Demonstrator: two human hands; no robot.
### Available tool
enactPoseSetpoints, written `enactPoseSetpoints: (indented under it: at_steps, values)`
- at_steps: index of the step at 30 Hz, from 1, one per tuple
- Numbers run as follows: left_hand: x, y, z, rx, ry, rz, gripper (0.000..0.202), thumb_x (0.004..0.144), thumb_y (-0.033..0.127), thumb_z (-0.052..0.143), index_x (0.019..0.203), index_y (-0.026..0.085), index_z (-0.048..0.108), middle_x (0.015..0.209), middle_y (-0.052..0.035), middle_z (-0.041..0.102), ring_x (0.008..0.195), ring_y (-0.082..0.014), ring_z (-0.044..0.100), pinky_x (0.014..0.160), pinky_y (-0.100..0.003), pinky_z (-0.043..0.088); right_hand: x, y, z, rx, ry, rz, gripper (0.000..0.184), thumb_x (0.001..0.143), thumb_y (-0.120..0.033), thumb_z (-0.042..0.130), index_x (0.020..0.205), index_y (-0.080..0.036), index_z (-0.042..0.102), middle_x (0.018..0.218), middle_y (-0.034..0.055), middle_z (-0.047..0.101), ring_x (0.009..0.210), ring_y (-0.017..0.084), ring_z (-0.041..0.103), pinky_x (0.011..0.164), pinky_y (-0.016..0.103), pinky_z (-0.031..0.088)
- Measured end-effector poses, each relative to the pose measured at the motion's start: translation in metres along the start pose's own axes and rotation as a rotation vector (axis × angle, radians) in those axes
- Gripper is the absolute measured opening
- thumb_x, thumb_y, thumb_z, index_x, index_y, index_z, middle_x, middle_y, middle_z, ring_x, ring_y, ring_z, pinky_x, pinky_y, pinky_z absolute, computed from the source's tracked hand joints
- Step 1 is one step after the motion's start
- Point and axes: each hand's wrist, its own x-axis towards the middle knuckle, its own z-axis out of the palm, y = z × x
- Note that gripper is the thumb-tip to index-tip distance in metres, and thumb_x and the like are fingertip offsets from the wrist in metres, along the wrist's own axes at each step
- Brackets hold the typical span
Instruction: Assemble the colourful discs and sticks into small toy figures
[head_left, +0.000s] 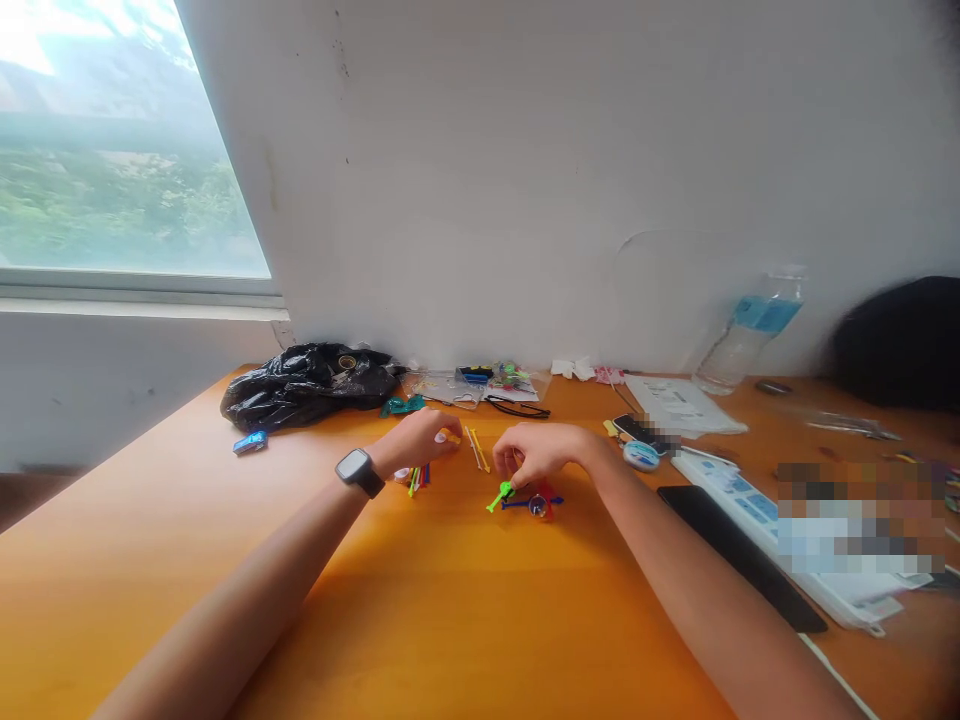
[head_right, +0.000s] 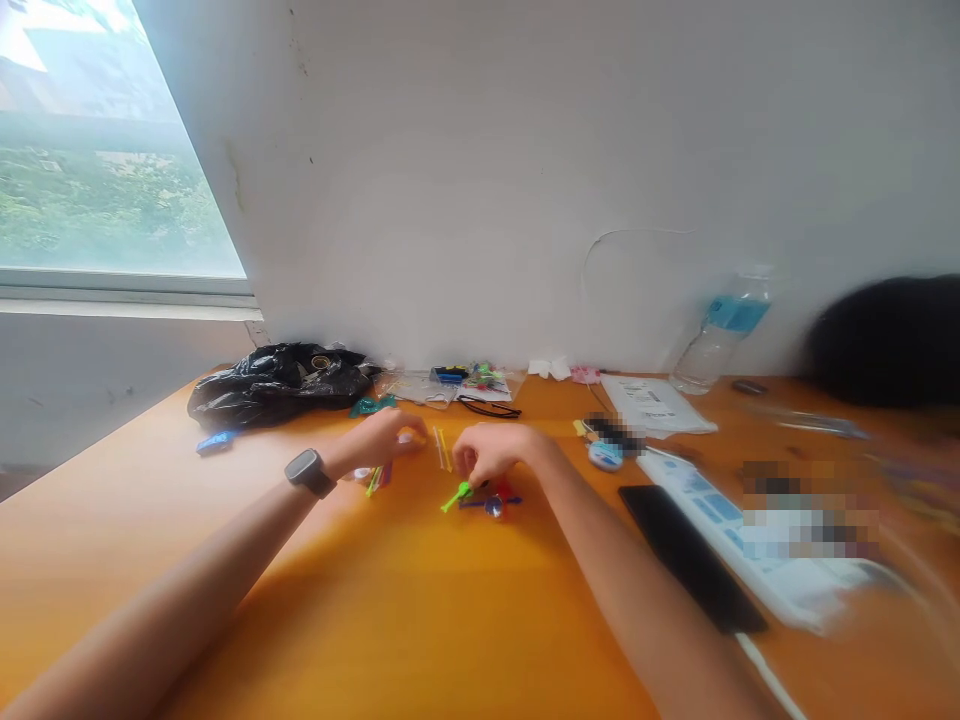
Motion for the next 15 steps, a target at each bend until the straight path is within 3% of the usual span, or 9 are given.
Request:
enactPoseSetpoints:
  at_steps: [4,8,12,15]
  values:
    - [0.001,-0.004,-0.018,-0.046,0.122,0.088,0.028,0.095,0.037,0.066,0.117,0.021,0.075,0.115,-0.0072,0.078,0.101,-0.0237,0.073,0.088,-0.030,0.053,0.003,-0.006,0.003,0.036,-0.015,-0.014,0.025,0.075,-0.032,0.079,0.096,-0.018,0.075,0.093,0.0034,0.077,0.077,0.016,0.067,0.059,0.022,0.042]
    - [-0.001,0.001,-0.041,-0.063,0.190,0.091,0.025,0.097,0.037,0.062,0.109,0.021,0.077,0.100,-0.0040,0.079,0.084,-0.0182,0.071,0.077,-0.027,0.052,0.005,-0.009,0.003,0.051,-0.054,-0.004,0.017,0.077,-0.029,0.075,0.091,-0.018,0.073,0.088,0.0033,0.077,0.073,0.017,0.067,0.057,0.023,0.042]
    - [-0.004,0.007,-0.053,-0.106,0.173,0.097,0.023,0.096,0.036,0.062,0.102,0.020,0.078,0.095,-0.0037,0.079,0.083,-0.0172,0.070,0.073,-0.025,0.052,0.005,-0.012,0.007,0.012,0.013,0.044,0.004,0.079,-0.022,0.071,0.082,-0.020,0.070,0.081,0.0024,0.074,0.066,0.017,0.063,0.056,0.026,0.038]
    - [-0.005,0.008,-0.054,-0.134,0.119,0.097,0.021,0.096,0.034,0.062,0.096,0.019,0.077,0.091,-0.0037,0.079,0.080,-0.0161,0.071,0.070,-0.023,0.052,0.007,-0.011,0.012,-0.015,0.138,0.082,0.008,0.076,-0.015,0.072,0.076,-0.021,0.066,0.075,0.0023,0.069,0.062,0.016,0.058,0.056,0.027,0.035]
